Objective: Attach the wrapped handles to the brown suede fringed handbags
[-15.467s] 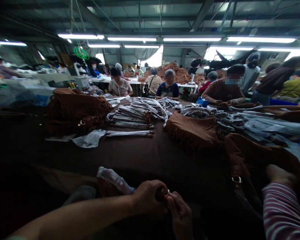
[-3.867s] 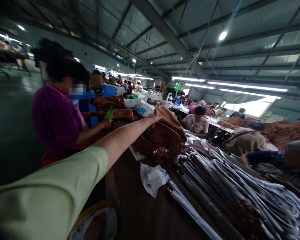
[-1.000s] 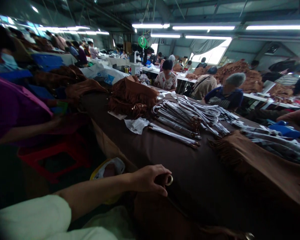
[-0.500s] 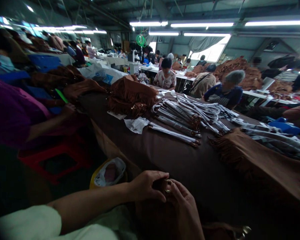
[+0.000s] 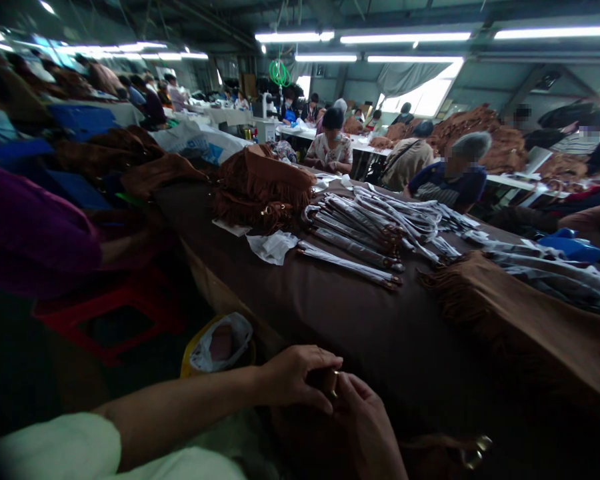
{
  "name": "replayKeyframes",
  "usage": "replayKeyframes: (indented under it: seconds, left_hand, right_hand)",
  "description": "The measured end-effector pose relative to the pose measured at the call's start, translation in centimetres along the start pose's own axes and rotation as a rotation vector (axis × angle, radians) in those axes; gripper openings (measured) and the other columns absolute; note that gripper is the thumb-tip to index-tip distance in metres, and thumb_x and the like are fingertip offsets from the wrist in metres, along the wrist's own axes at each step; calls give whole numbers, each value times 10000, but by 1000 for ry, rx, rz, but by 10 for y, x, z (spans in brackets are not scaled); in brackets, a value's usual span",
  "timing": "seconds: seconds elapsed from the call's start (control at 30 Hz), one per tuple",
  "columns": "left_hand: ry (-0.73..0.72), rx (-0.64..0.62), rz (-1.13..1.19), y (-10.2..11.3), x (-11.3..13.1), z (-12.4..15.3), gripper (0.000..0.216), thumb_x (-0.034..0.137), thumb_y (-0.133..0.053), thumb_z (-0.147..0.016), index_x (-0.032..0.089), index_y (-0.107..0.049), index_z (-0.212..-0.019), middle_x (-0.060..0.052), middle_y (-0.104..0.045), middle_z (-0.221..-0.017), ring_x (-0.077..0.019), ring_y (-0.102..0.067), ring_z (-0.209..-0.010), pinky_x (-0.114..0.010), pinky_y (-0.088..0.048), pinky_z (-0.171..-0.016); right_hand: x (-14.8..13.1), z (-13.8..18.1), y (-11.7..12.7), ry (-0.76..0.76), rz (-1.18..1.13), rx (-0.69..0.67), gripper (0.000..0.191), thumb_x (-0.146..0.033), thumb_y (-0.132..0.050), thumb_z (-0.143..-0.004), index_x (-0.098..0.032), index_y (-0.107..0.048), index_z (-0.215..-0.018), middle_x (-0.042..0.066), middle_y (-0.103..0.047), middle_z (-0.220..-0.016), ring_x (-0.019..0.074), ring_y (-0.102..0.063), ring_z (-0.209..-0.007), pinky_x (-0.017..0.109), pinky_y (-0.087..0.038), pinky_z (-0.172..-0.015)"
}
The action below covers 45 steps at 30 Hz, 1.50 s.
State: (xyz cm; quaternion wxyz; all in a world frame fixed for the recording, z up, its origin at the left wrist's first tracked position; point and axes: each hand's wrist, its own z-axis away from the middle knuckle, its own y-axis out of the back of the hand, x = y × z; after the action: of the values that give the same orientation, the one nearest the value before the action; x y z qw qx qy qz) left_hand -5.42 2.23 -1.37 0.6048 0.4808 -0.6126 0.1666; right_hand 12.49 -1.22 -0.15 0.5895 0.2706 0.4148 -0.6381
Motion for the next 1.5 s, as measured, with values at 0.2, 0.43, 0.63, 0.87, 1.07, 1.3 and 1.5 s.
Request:
replayKeyframes:
  seconds: [0.2,0.43,0.63,0.87,1.07,1.3,1.5]
  left_hand:
    - [-38,16,-330,-21,-5,-3,586,404,-670,-790,121,-542,-1287,-124,-621,-1228,-262,-584,-1101,-382,-411,-979]
    - [31,7,-221,-9,3,-7,774,544,-749,-660,149,-531,-1290,-108,-630,-1196,-262,-584,-1075,-356,-428,-950]
    - [39,-2,-228,-9,4,-6,814,527,-791,-603,164,-524,-1280,-105,-620,-1186,-275,-575,-1057,-372,-426,-943]
    - [20,-37,-171,-10,3,-6,809,525,-771,-641,163,-499,-1311,-119,-592,-1239,-272,-553,-1122,-361,-412,-973]
    - [1,-21,-150,-11,7,-1,800,529,-759,-656,178,-491,-1323,-110,-587,-1256,-263,-552,-1133,-355,-403,-987]
    - [19,-13,-140,-8,8,-1,779,521,-759,-659,174,-507,-1309,-104,-599,-1240,-257,-566,-1108,-340,-416,-966]
    - [107,21,-180,-9,8,-3,812,568,-751,-638,175,-513,-1307,-106,-614,-1193,-270,-570,-1081,-361,-431,-941]
  right_hand:
    - [-15,24,-14,574,1077,525,319,-508,-577,-765,-225,-723,-749,87,-703,-728,260,-631,-722,340,-450,-672]
    - [-15,-1,8,241,504,328,408,-573,-720,-610,-186,-746,-738,53,-705,-659,204,-609,-557,280,-442,-500]
    - [2,0,21,193,2,89,486,-417,-825,-601,-235,-714,-1038,53,-744,-878,249,-678,-835,326,-539,-718]
    - [18,2,19,378,331,159,426,-399,-774,-665,-234,-707,-1051,48,-718,-1051,293,-629,-1018,336,-517,-841]
    - [27,1,14,582,450,231,318,-411,-698,-739,-253,-703,-1014,48,-667,-1070,276,-589,-1023,314,-483,-841]
    - [22,-2,7,578,499,183,265,-409,-668,-771,-238,-694,-972,50,-665,-991,255,-602,-936,309,-469,-807]
    - [11,0,11,456,396,350,439,-483,-743,-666,-239,-676,-1025,30,-687,-1008,249,-596,-943,288,-466,-785]
